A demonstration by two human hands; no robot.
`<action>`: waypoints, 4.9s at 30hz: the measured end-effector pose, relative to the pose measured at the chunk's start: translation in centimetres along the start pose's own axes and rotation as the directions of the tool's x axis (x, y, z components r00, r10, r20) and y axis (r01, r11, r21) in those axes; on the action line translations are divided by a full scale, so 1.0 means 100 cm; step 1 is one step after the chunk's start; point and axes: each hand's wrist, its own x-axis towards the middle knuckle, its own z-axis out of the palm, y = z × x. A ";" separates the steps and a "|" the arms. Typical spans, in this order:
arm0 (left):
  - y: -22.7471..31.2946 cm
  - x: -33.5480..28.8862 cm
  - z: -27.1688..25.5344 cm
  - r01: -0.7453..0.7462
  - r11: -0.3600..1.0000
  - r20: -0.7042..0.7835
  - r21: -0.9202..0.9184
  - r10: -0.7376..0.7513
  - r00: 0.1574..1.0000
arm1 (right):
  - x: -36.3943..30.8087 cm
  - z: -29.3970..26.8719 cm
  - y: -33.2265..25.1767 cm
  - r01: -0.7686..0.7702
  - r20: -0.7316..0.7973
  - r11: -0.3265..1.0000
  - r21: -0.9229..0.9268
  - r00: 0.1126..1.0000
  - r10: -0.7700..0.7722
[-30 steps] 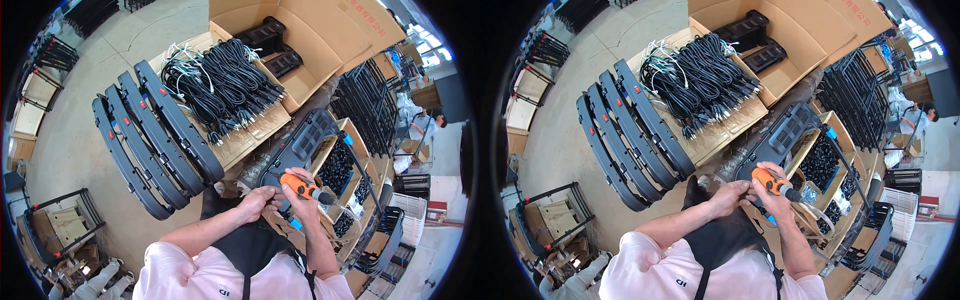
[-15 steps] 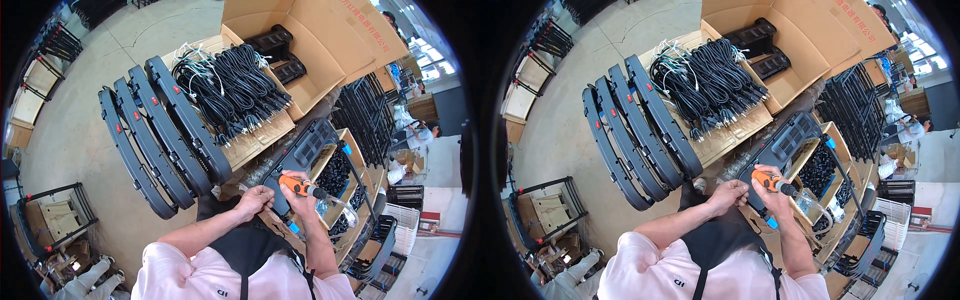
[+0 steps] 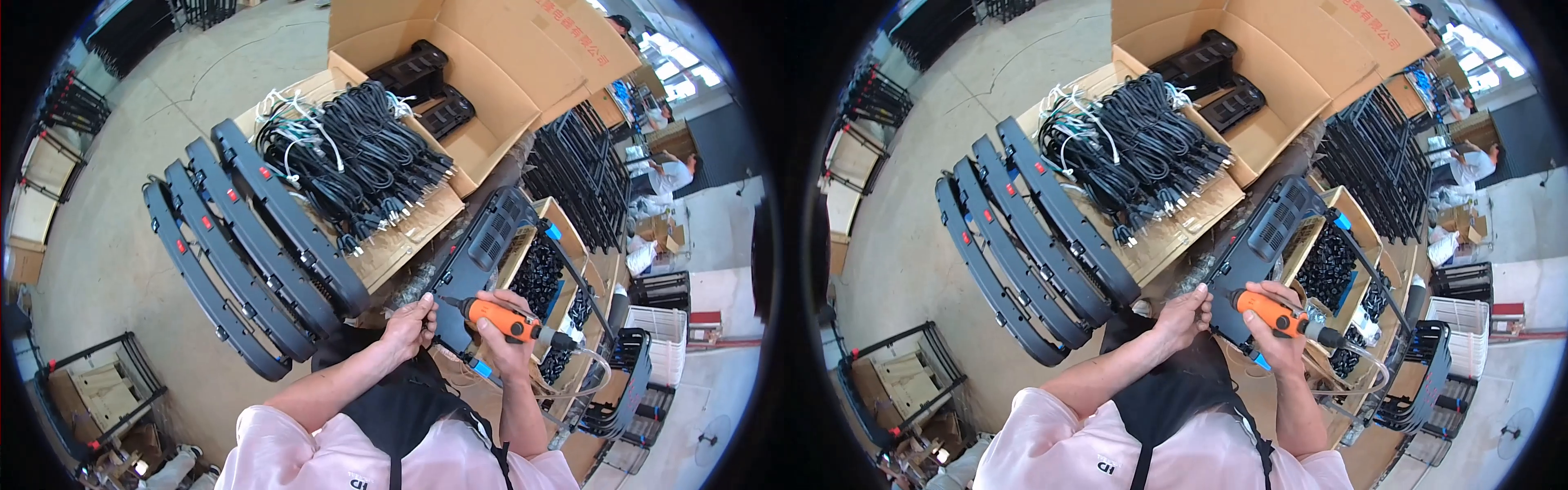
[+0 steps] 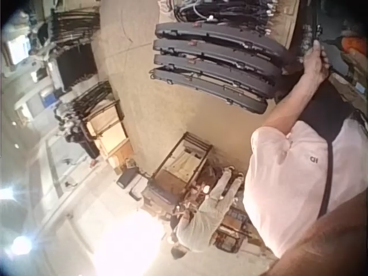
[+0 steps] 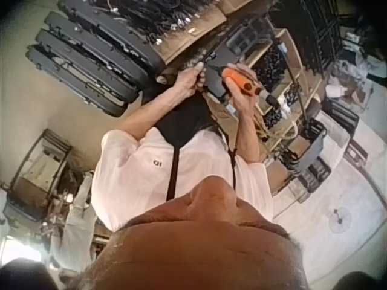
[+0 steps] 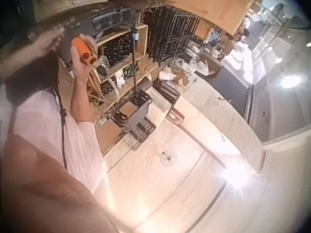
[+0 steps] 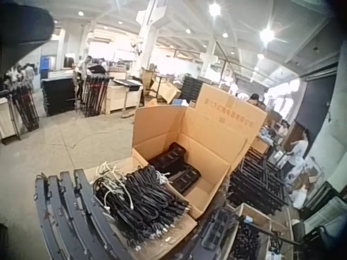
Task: Assembling the housing, metal frame, and wiring harness of a lawnmower using an electric screwdriver and pliers.
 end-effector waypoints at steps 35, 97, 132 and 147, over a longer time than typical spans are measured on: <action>-0.068 0.239 0.274 0.126 0.991 0.129 -0.050 -0.119 0.985 | 0.150 -0.286 0.067 0.011 -0.260 0.996 0.093 0.966 0.014; -0.023 0.269 0.273 -0.094 0.986 0.123 0.138 0.077 0.989 | 0.284 -0.253 0.085 0.121 -0.137 0.992 0.045 0.984 -0.114; 0.004 0.249 0.248 -0.144 0.970 -0.100 -0.196 0.126 0.987 | 0.263 -0.233 0.062 0.121 -0.040 0.987 0.108 0.992 -0.117; 0.021 0.246 0.229 -0.052 0.902 0.165 -0.429 0.135 0.977 | 0.248 -0.212 0.047 0.118 0.075 0.991 0.056 0.990 -0.122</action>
